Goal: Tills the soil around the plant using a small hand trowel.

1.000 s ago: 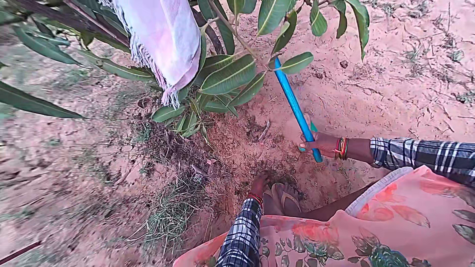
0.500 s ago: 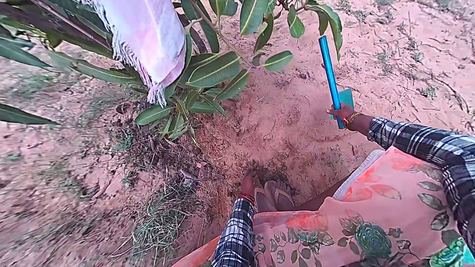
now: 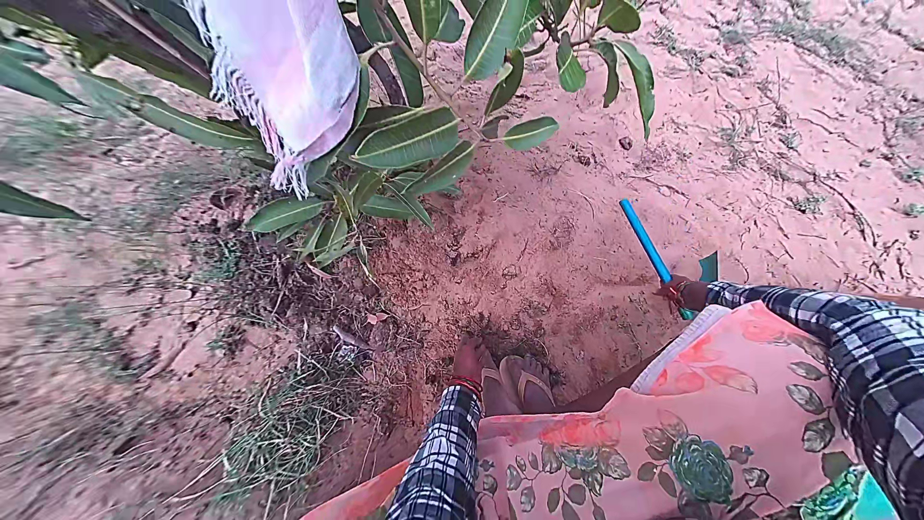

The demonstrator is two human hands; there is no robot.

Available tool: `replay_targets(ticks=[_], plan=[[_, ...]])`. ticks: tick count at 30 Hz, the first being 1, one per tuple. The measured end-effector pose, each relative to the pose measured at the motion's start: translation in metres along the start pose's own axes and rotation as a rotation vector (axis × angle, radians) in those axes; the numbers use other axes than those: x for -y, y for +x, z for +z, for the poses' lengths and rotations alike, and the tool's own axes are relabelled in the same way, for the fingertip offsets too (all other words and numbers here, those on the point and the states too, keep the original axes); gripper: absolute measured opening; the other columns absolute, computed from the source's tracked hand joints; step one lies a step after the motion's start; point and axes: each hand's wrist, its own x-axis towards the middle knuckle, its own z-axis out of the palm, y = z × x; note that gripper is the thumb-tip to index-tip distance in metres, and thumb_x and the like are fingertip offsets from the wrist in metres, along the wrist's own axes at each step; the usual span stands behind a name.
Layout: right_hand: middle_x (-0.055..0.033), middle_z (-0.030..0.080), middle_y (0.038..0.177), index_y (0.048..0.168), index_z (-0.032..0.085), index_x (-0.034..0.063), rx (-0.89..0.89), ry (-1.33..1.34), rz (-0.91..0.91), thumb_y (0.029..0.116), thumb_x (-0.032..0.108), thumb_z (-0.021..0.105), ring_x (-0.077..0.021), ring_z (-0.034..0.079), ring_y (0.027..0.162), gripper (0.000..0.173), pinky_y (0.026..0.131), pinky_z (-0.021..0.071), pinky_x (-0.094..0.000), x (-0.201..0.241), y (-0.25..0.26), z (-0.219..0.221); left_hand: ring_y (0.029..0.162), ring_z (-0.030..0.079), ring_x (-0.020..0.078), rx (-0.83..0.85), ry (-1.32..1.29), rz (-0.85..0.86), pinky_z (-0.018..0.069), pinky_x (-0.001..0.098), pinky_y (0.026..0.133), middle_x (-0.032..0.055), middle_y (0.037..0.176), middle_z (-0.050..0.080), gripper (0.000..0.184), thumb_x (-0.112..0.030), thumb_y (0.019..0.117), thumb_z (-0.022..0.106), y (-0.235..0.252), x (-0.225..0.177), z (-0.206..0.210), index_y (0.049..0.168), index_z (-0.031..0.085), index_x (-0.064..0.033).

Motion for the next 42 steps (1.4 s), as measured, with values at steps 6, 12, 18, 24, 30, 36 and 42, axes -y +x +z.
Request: replay_targets(ticks=[6,12,18,24,30,36,42], plan=[[-0.0220,0.062,0.120,0.131,0.057,-0.0064,0.128,0.072,-0.162,0.1073,0.027,0.057,-0.0258,0.059,0.102,0.041,0.093,0.0474,-0.0438,0.112,-0.030,0.016,0.146,0.041,0.0372,0.012,-0.002,-0.005,0.0407,0.0508,0.114,0.0227,0.163,0.034,0.054,-0.016,0.1104,0.045,-0.004,-0.006,0.007,0.160,0.027,-0.0031],[-0.0057,0.057,0.092,0.129,0.053,0.0051,0.253,0.633,-0.457,0.0955,0.009,0.072,-0.0121,0.054,0.073,0.038,0.067,0.0500,-0.0318,0.202,-0.058,0.045,0.144,0.044,0.0376,0.027,-0.014,-0.007,0.0415,0.0521,0.113,0.0241,0.159,0.039,0.053,-0.018,0.1093,0.047,0.008,-0.006,-0.001,0.157,0.032,-0.0015],[0.0000,0.059,0.084,0.106,0.054,0.0057,0.412,0.572,-0.842,0.0921,-0.004,0.070,-0.0055,0.053,0.066,0.023,0.061,0.0465,-0.0209,0.264,-0.144,0.022,0.146,0.041,0.0370,0.054,-0.025,-0.009,0.0404,0.0525,0.114,0.0222,0.162,0.034,0.054,-0.022,0.1107,0.043,0.003,-0.006,-0.004,0.160,0.028,-0.0053],[-0.0007,0.051,0.079,0.104,0.052,0.0078,0.137,0.634,-0.574,0.0967,0.007,0.070,-0.0076,0.048,0.062,0.019,0.058,0.0450,-0.0244,0.227,-0.095,0.011,0.147,0.039,0.0370,0.079,-0.051,-0.061,0.0401,0.0518,0.114,0.0209,0.165,0.030,0.054,-0.025,0.1113,0.043,-0.001,-0.012,-0.010,0.160,0.027,-0.0074],[-0.0178,0.059,0.103,0.134,0.054,-0.0005,-0.253,0.499,-0.333,0.1037,0.043,0.061,-0.0249,0.056,0.084,0.053,0.080,0.0486,-0.0477,0.184,-0.026,-0.062,0.148,0.038,0.0385,0.078,-0.053,-0.027,0.0401,0.0539,0.115,0.0211,0.165,0.029,0.056,-0.023,0.1107,0.044,0.003,-0.009,-0.012,0.162,0.025,-0.0085],[-0.0331,0.061,0.131,0.130,0.061,-0.0081,-0.428,0.042,-0.261,0.1100,0.040,0.046,-0.0486,0.059,0.124,0.054,0.104,0.0426,-0.0687,0.156,0.001,-0.140,0.118,0.059,0.0318,-0.047,0.088,0.070,0.0515,0.0445,0.096,0.0248,0.141,0.053,0.042,-0.019,0.1099,0.045,0.002,0.002,-0.014,0.146,0.046,0.0026],[-0.0304,0.056,0.142,0.138,0.055,-0.0078,-0.516,0.291,0.027,0.1015,0.032,0.064,-0.0422,0.053,0.136,0.055,0.111,0.0428,-0.0582,0.150,0.028,-0.091,0.135,0.050,0.0378,-0.091,0.081,0.083,0.0463,0.0518,0.105,0.0255,0.158,0.038,0.058,-0.021,0.1103,0.042,-0.004,-0.006,-0.013,0.162,0.021,-0.0065]])
